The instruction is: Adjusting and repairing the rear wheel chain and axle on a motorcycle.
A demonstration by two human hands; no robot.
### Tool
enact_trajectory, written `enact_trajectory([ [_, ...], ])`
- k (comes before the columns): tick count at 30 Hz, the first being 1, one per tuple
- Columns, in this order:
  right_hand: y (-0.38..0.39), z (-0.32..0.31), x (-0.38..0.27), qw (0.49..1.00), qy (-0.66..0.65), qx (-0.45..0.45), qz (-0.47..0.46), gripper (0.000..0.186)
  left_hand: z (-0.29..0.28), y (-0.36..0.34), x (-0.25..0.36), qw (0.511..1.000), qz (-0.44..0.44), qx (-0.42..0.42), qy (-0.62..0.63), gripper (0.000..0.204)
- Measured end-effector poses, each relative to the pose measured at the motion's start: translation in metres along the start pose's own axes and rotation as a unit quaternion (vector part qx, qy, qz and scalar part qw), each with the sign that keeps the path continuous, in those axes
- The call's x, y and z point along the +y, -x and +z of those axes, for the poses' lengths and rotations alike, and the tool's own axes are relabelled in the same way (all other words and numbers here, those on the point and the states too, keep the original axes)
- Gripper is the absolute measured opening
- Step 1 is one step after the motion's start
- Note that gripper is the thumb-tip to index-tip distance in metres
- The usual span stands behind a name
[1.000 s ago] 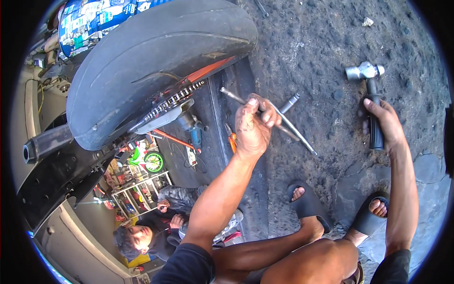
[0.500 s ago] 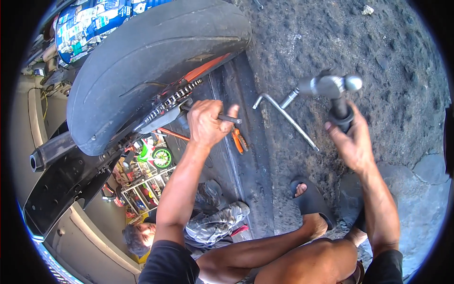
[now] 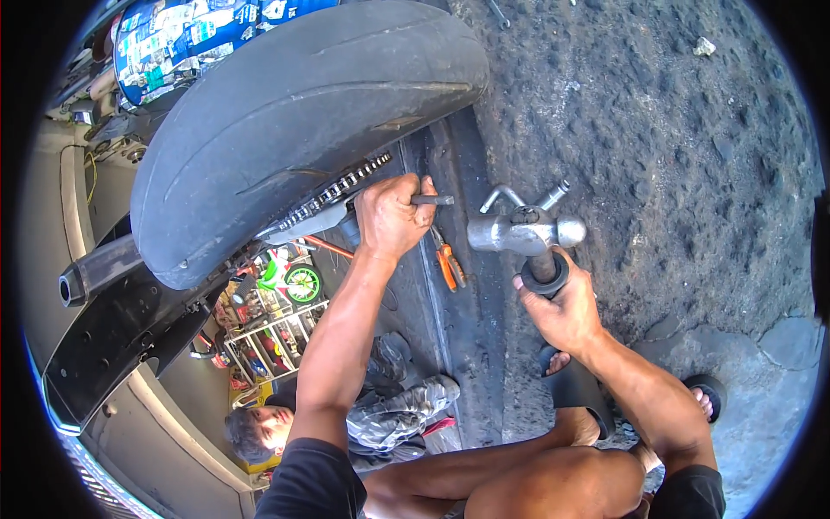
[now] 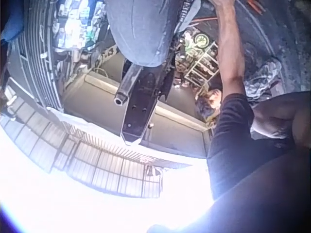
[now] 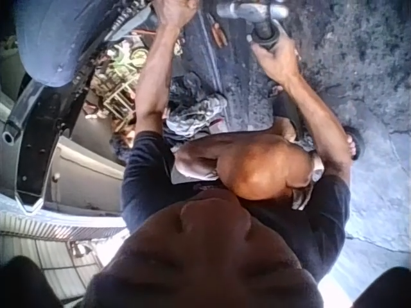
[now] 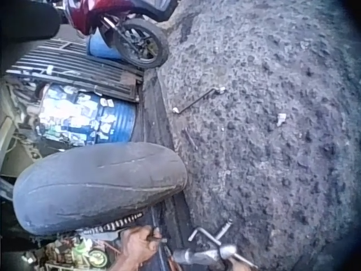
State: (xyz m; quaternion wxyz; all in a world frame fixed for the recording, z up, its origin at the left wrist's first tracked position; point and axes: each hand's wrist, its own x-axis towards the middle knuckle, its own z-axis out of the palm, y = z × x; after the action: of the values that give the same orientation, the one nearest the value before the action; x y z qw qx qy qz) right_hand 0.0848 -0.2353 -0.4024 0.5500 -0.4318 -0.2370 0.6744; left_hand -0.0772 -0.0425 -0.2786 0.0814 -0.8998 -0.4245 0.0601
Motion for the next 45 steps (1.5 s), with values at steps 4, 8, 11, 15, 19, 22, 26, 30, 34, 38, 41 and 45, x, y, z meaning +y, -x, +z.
enact_trajectory([
  [4,-0.004,0.015,0.0,0.994,-0.069,0.076,-0.035,0.033,0.0,0.0,-0.002,1.0,-0.01,-0.007,0.002,0.037],
  [8,-0.016,0.037,-0.007,0.991,-0.069,0.098,-0.059,0.015,0.0,-0.001,-0.003,1.0,-0.016,-0.007,0.013,0.035],
  [11,-0.024,0.03,-0.013,0.997,-0.042,0.063,0.008,0.024,0.003,-0.001,-0.004,0.999,0.015,-0.027,-0.018,0.034],
  [15,-0.02,0.02,-0.023,0.976,-0.167,0.141,-0.001,0.017,0.004,-0.001,-0.003,0.999,0.009,-0.029,-0.016,0.034],
  [19,-0.02,0.03,-0.022,0.982,-0.149,0.109,0.035,0.013,0.003,-0.002,-0.002,0.999,0.014,-0.028,-0.014,0.034],
  [22,-0.026,0.025,-0.014,0.994,-0.062,0.049,0.072,0.02,0.005,-0.005,-0.001,0.998,0.018,-0.043,-0.036,0.033],
  [26,-0.02,0.015,-0.013,0.971,-0.157,0.172,0.057,0.011,0.005,-0.004,0.001,0.997,0.017,-0.054,-0.048,0.031],
  [30,-0.021,0.023,-0.022,0.991,-0.117,-0.002,0.072,0.017,0.005,-0.001,-0.002,0.998,0.026,-0.04,-0.039,0.029],
  [34,-0.022,0.007,-0.028,0.987,-0.06,0.109,0.101,0.02,0.005,0.001,-0.003,0.997,0.033,-0.057,-0.033,0.029],
  [38,-0.013,0.014,-0.024,0.932,-0.265,0.199,0.144,0.008,0.004,0.003,-0.003,0.997,0.016,-0.064,-0.047,0.028],
  [41,-0.014,0.035,-0.011,0.988,-0.106,0.036,0.102,0.023,0.004,0.003,-0.006,0.997,0.019,-0.06,-0.041,0.028],
  [45,-0.006,0.022,0.007,0.986,-0.111,0.119,0.041,0.018,0.002,0.007,-0.006,0.997,0.027,-0.047,-0.05,0.025],
])
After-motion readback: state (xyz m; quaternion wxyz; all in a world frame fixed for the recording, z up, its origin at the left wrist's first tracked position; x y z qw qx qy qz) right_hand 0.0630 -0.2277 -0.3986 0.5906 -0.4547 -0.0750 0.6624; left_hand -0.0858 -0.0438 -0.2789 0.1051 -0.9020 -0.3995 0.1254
